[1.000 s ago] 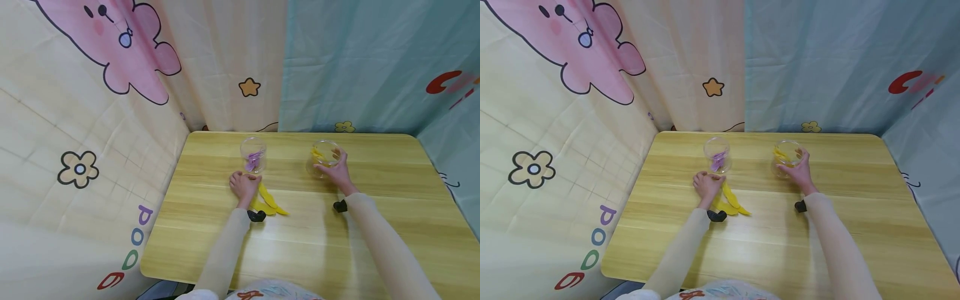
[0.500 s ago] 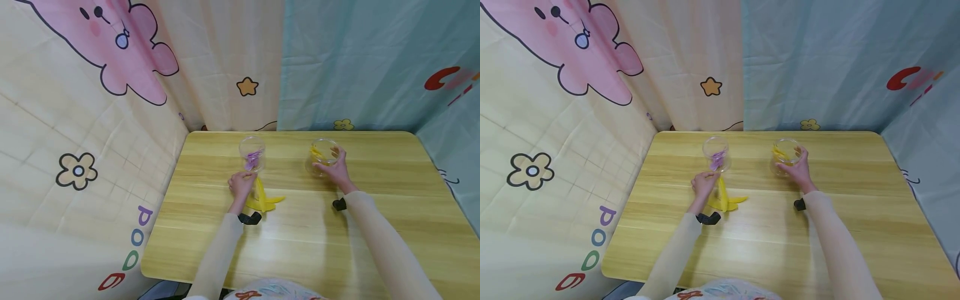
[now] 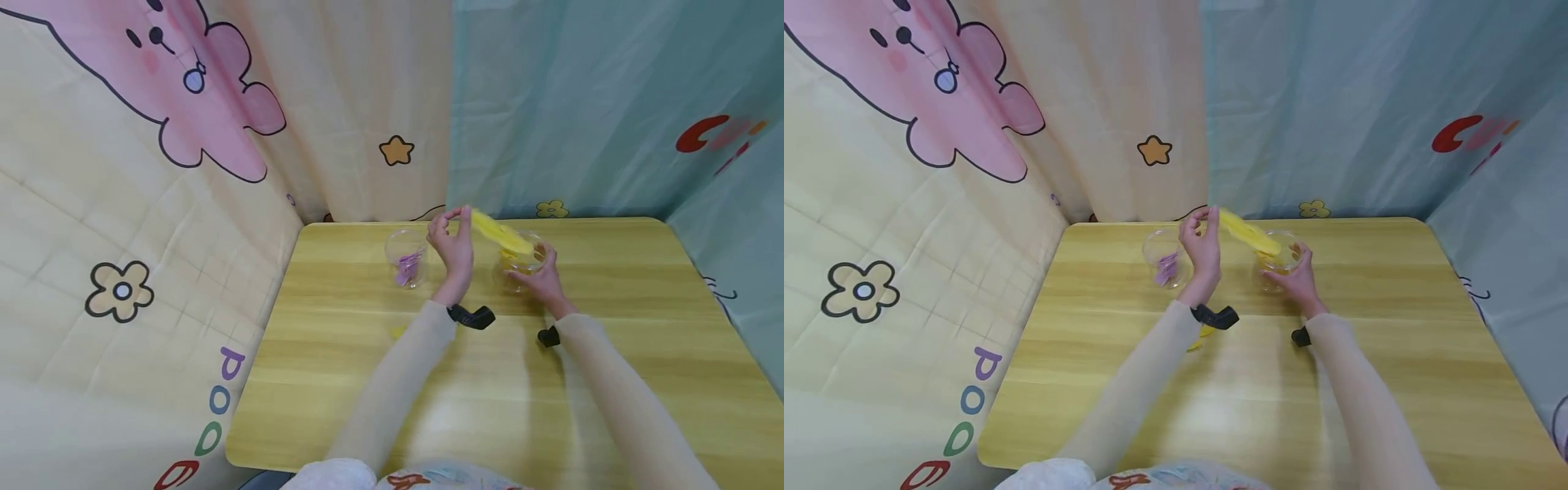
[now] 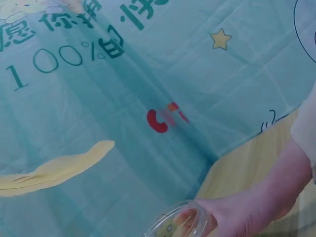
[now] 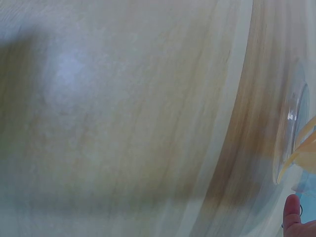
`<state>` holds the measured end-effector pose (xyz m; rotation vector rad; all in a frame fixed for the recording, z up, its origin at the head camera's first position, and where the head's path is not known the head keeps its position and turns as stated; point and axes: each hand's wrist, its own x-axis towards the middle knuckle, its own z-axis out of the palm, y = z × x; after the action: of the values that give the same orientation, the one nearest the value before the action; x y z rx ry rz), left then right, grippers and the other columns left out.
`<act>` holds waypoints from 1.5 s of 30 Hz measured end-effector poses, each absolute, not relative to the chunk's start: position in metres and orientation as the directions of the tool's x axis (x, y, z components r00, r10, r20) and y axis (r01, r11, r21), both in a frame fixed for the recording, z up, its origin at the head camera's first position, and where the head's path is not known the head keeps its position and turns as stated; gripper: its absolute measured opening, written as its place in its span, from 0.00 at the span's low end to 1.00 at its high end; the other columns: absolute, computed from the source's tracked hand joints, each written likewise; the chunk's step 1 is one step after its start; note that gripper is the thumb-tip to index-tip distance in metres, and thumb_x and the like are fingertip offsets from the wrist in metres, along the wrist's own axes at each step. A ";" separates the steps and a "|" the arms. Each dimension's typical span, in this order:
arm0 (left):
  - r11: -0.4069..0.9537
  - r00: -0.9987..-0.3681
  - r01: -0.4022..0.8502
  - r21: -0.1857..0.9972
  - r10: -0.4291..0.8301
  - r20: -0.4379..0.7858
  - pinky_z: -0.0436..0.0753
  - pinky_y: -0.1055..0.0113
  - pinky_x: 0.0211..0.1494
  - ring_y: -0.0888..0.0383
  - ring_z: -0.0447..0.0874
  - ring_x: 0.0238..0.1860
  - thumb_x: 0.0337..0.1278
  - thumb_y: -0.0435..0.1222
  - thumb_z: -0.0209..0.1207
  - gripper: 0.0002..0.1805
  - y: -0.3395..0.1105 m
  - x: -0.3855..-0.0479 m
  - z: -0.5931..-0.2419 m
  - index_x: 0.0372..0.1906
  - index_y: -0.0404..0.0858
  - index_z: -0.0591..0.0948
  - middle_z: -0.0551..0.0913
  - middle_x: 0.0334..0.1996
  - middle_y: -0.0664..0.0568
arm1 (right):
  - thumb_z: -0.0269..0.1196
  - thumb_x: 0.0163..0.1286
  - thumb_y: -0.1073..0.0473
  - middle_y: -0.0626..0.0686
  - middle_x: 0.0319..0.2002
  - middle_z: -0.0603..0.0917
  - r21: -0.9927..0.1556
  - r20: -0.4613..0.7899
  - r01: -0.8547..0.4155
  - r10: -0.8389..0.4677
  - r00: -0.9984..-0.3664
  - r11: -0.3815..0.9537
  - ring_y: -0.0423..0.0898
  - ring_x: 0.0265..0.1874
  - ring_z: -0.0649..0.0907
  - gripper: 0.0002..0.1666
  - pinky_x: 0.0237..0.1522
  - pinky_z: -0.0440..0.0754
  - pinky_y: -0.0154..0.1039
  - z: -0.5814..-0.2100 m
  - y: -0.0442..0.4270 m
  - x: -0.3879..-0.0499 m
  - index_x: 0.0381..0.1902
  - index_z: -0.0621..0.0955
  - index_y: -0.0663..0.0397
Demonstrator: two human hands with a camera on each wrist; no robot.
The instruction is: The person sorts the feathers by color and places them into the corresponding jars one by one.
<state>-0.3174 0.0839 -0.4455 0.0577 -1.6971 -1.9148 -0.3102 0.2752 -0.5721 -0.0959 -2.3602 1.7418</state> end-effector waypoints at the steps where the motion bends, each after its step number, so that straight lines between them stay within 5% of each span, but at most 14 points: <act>1: 0.009 -0.811 0.405 0.914 -0.458 0.364 0.65 0.56 0.52 0.59 0.64 0.47 0.57 0.48 0.63 0.14 0.093 -0.324 -0.444 0.34 0.40 0.83 0.73 0.40 0.56 | 0.75 0.52 0.58 0.63 0.68 0.54 -0.951 0.118 -0.061 0.173 -0.978 0.305 0.61 0.67 0.56 0.62 0.66 0.55 0.56 -0.574 0.274 -0.309 0.71 0.45 0.58; 5: 0.187 -0.729 0.468 0.864 -0.471 0.497 0.65 0.61 0.53 0.60 0.64 0.47 0.56 0.49 0.63 0.12 0.121 -0.341 -0.449 0.32 0.44 0.84 0.73 0.40 0.57 | 0.74 0.52 0.55 0.63 0.68 0.54 -0.950 0.103 -0.048 0.166 -0.981 0.309 0.62 0.67 0.55 0.63 0.66 0.55 0.56 -0.577 0.270 -0.308 0.71 0.44 0.58; 8: 0.288 -0.724 0.463 0.839 -0.422 0.545 0.64 0.63 0.54 0.59 0.64 0.49 0.55 0.51 0.63 0.12 0.135 -0.346 -0.459 0.32 0.47 0.85 0.72 0.42 0.56 | 0.74 0.54 0.54 0.64 0.68 0.53 -0.947 0.112 -0.056 0.162 -0.980 0.315 0.63 0.66 0.55 0.62 0.65 0.56 0.58 -0.577 0.271 -0.309 0.71 0.43 0.57; 18: 0.366 -0.881 0.342 0.865 -0.194 0.431 0.64 0.62 0.55 0.58 0.62 0.52 0.53 0.54 0.64 0.16 0.138 -0.329 -0.503 0.41 0.50 0.84 0.70 0.48 0.58 | 0.73 0.55 0.59 0.66 0.67 0.55 -0.937 0.151 -0.088 0.163 -0.975 0.339 0.64 0.66 0.56 0.59 0.64 0.58 0.58 -0.577 0.275 -0.310 0.70 0.45 0.60; 28: 0.301 -0.824 0.512 0.805 -0.092 0.559 0.69 0.62 0.51 0.56 0.68 0.49 0.60 0.44 0.61 0.11 0.058 -0.308 -0.547 0.35 0.40 0.82 0.76 0.44 0.52 | 0.74 0.53 0.55 0.62 0.69 0.53 -0.949 0.123 -0.066 0.168 -0.978 0.308 0.61 0.67 0.55 0.62 0.66 0.54 0.56 -0.575 0.274 -0.308 0.70 0.44 0.56; 35: 0.486 -0.831 0.498 0.718 0.028 0.556 0.68 0.58 0.53 0.53 0.74 0.44 0.53 0.40 0.67 0.07 -0.010 -0.285 -0.584 0.31 0.39 0.86 0.81 0.38 0.51 | 0.74 0.53 0.57 0.61 0.69 0.54 -0.947 0.136 -0.076 0.175 -0.975 0.311 0.60 0.67 0.55 0.61 0.66 0.54 0.56 -0.572 0.276 -0.310 0.70 0.45 0.56; 45: 0.666 -0.896 0.409 0.624 0.163 0.414 0.62 0.50 0.52 0.47 0.68 0.52 0.52 0.41 0.67 0.07 -0.083 -0.261 -0.603 0.32 0.42 0.88 0.79 0.48 0.45 | 0.75 0.52 0.57 0.60 0.67 0.55 -0.950 0.139 -0.082 0.174 -0.975 0.301 0.59 0.67 0.56 0.60 0.66 0.54 0.55 -0.575 0.275 -0.310 0.69 0.47 0.57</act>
<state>-0.2607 -0.0831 -0.6032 -0.4543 -2.5598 -1.0731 -0.3096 0.2749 -0.5745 -0.0844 -2.3510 1.7370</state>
